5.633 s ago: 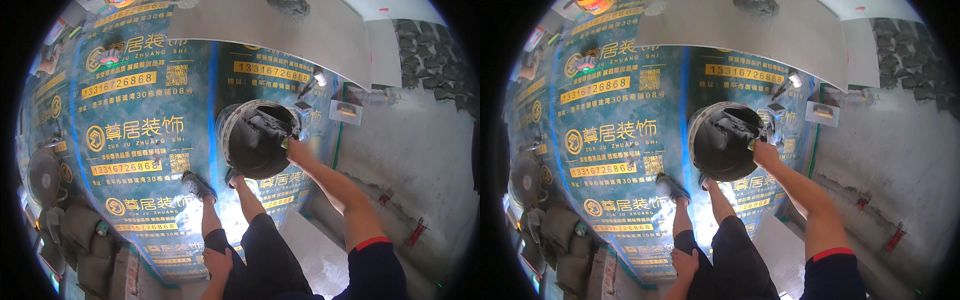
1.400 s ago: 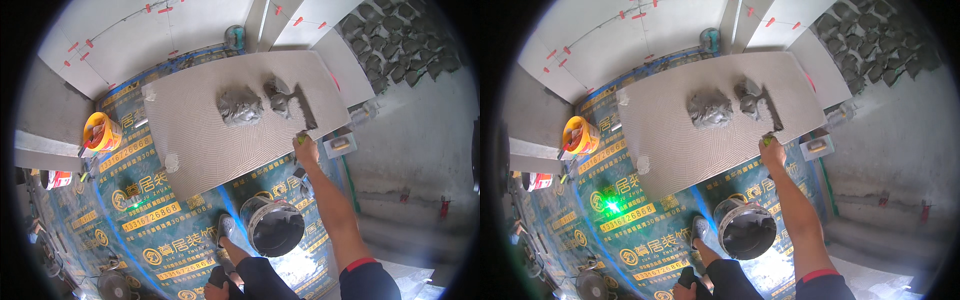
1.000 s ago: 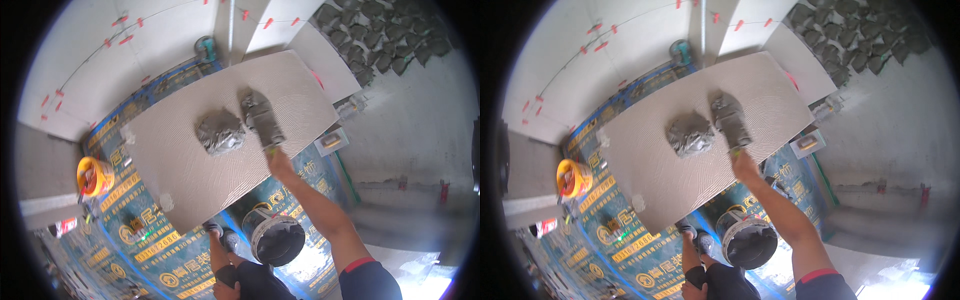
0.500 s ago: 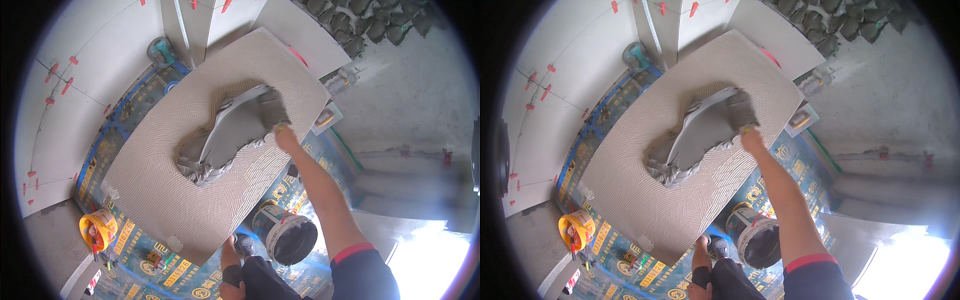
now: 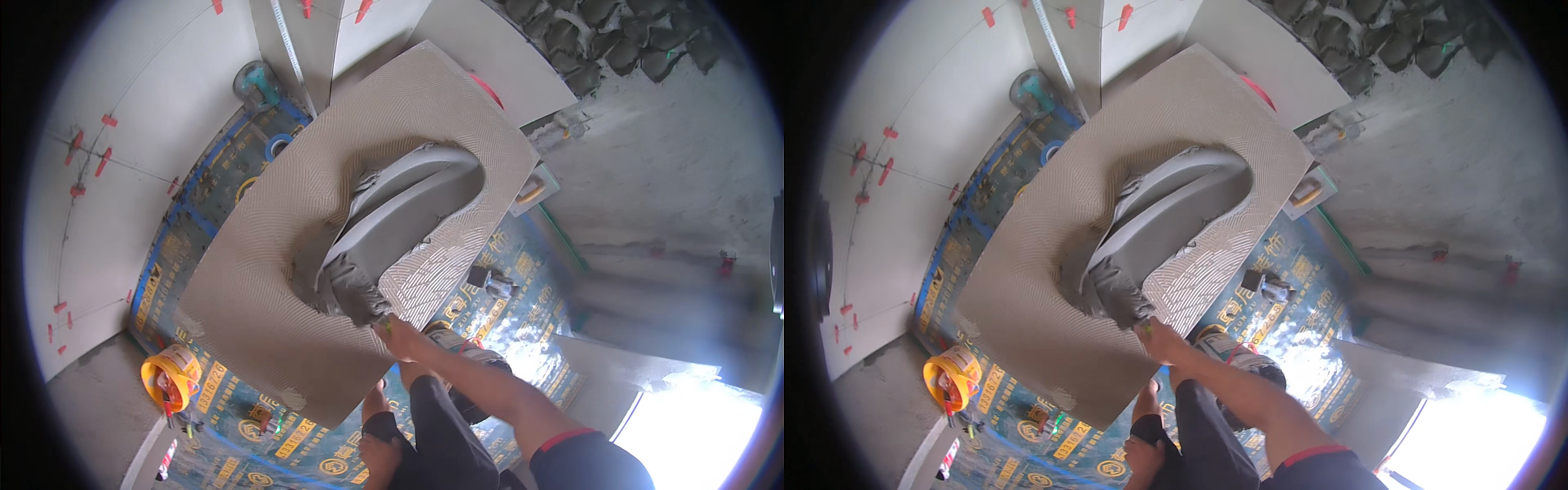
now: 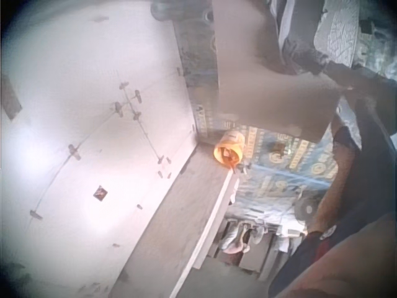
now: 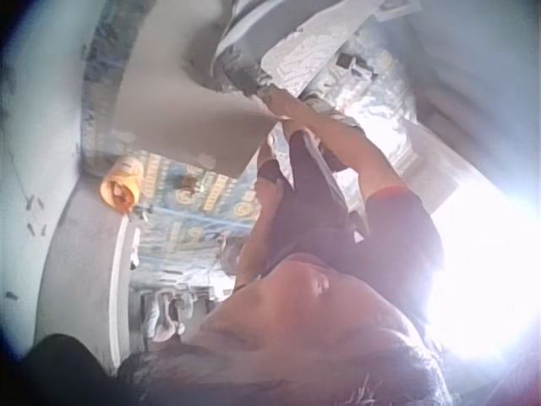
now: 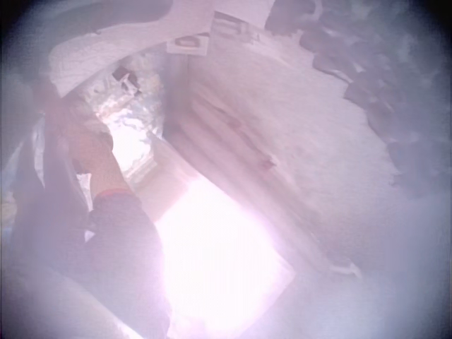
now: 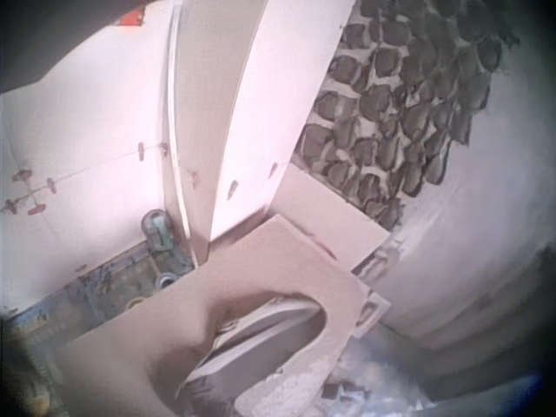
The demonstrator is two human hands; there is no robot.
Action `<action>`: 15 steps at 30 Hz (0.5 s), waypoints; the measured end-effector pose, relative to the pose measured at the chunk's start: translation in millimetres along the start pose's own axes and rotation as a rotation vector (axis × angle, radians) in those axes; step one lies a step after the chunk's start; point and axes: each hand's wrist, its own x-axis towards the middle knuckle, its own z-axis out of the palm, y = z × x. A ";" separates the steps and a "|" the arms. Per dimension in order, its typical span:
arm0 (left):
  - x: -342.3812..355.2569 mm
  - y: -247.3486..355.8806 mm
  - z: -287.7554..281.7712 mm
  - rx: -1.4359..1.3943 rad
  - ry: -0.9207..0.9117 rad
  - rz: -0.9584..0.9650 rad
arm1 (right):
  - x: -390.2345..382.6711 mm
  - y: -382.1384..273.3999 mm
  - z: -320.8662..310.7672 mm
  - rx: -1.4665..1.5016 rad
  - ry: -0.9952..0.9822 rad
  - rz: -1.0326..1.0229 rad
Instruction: The person applies mortar from a bucket onto a large wall tile using a notched trowel, spreading it across the surface. They then lift the tile and press it onto the wall, using a suction cup tool and a rubber mallet to adjust and secure it into place.
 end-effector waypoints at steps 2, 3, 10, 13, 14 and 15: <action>7.4 9.6 -5.5 -0.004 0.004 -0.009 | 3.7 8.2 -41.5 -0.517 0.052 -0.170; 10.1 14.3 -8.1 -0.016 -0.005 -0.020 | 17.3 15.6 -68.3 -0.660 0.062 -0.282; 26.0 52.3 -24.1 0.009 -0.009 -0.110 | 104.3 -53.4 -196.0 -0.757 0.393 -0.225; 27.4 80.5 -27.5 -0.054 -0.024 -0.204 | 134.6 -89.5 -246.2 -0.634 0.454 -0.182; 27.4 87.2 -24.2 -0.071 -0.049 -0.225 | 141.3 -92.6 -262.5 -0.542 0.507 -0.120; 26.8 93.0 -19.5 -0.086 -0.073 -0.244 | 148.6 -90.6 -279.1 -0.543 0.506 -0.108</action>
